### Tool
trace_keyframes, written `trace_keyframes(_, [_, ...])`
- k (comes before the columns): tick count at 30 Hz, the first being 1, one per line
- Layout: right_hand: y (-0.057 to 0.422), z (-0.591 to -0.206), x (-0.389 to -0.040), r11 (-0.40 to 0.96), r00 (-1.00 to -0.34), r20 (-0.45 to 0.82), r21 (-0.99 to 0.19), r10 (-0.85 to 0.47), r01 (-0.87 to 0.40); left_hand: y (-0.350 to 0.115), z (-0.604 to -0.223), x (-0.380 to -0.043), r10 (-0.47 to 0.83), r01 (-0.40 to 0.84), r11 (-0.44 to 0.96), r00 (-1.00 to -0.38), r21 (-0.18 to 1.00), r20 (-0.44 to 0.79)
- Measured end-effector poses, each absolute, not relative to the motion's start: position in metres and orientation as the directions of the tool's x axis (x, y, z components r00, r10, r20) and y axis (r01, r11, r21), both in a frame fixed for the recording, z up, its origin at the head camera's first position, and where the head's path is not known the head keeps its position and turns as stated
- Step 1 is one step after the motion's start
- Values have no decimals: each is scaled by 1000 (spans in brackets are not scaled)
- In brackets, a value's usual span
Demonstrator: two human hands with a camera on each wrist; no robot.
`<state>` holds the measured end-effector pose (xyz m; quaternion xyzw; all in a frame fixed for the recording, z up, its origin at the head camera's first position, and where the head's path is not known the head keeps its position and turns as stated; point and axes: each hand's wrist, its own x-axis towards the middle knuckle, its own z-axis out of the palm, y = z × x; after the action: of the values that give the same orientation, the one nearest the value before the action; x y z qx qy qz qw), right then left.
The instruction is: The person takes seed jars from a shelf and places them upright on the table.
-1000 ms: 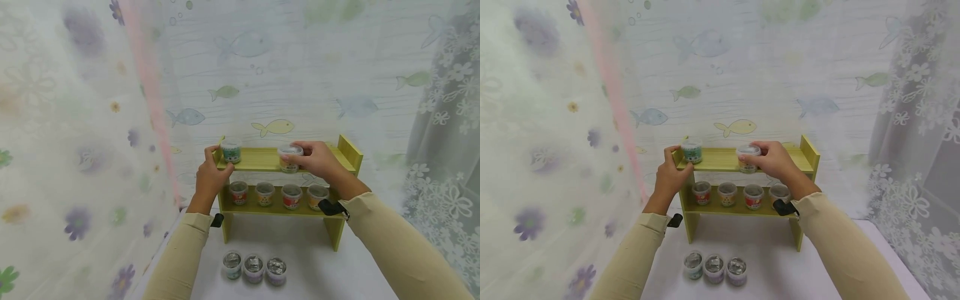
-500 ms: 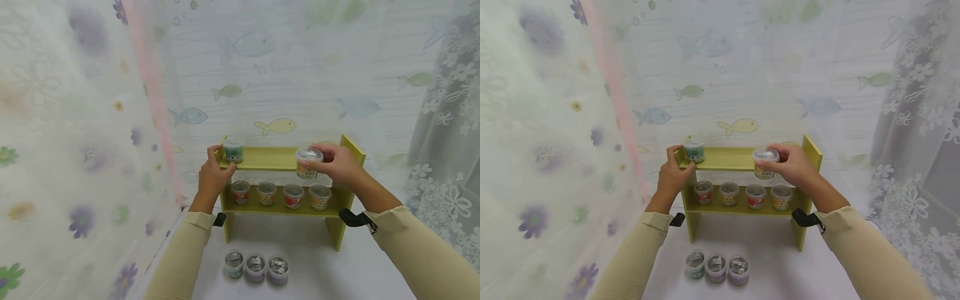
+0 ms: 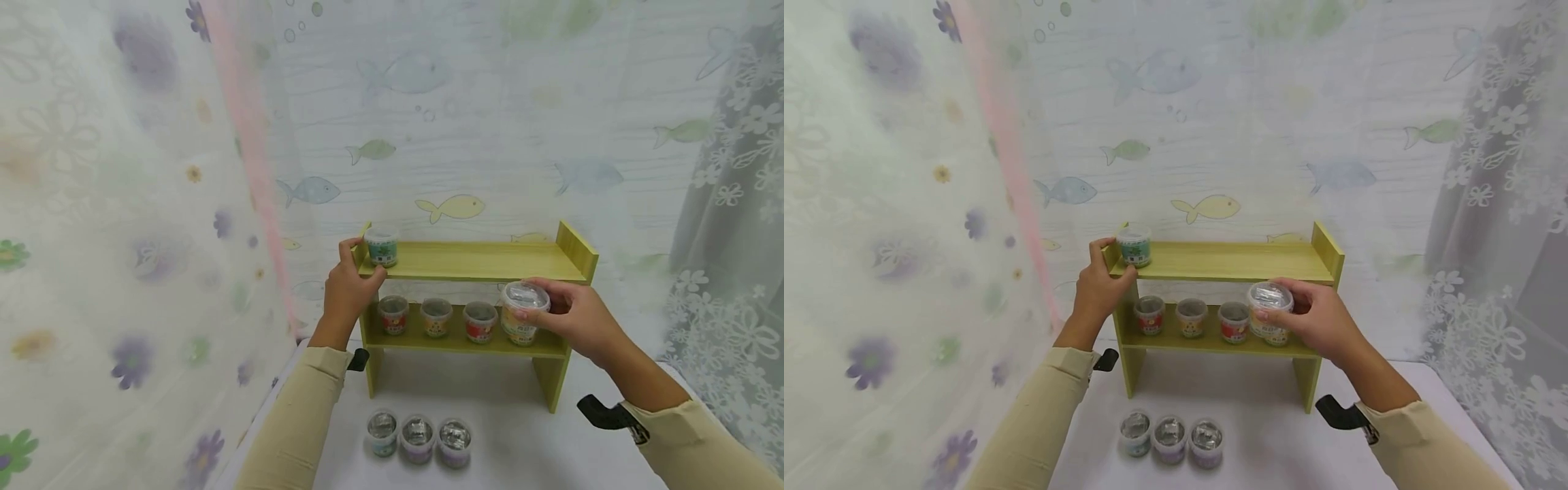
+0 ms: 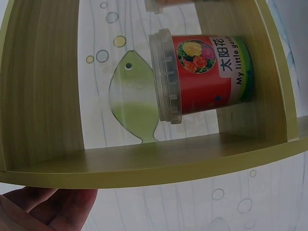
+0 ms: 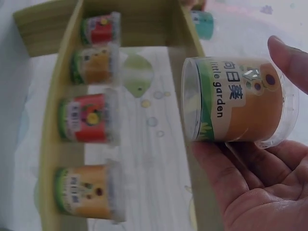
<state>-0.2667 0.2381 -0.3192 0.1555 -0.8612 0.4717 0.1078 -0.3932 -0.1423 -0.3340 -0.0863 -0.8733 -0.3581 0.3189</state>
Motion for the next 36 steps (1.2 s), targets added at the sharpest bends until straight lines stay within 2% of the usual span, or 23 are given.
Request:
trace_keyframes(7, [237, -362, -254, 494, -934, 318, -793, -164, -356, -142, -333, -393, -73, 392, 726, -773, 565, 630])
trace_keyframes(15, [233, -408, -240, 447, -970, 215, -861, -111, -242, -142, -331, -393, -70, 385, 727, -782, 568, 619])
trace_keyframes(36, [226, -501, -239, 309, -994, 46, -948, -103, -76, -141, -333, -393, -78, 369, 735, -788, 569, 611])
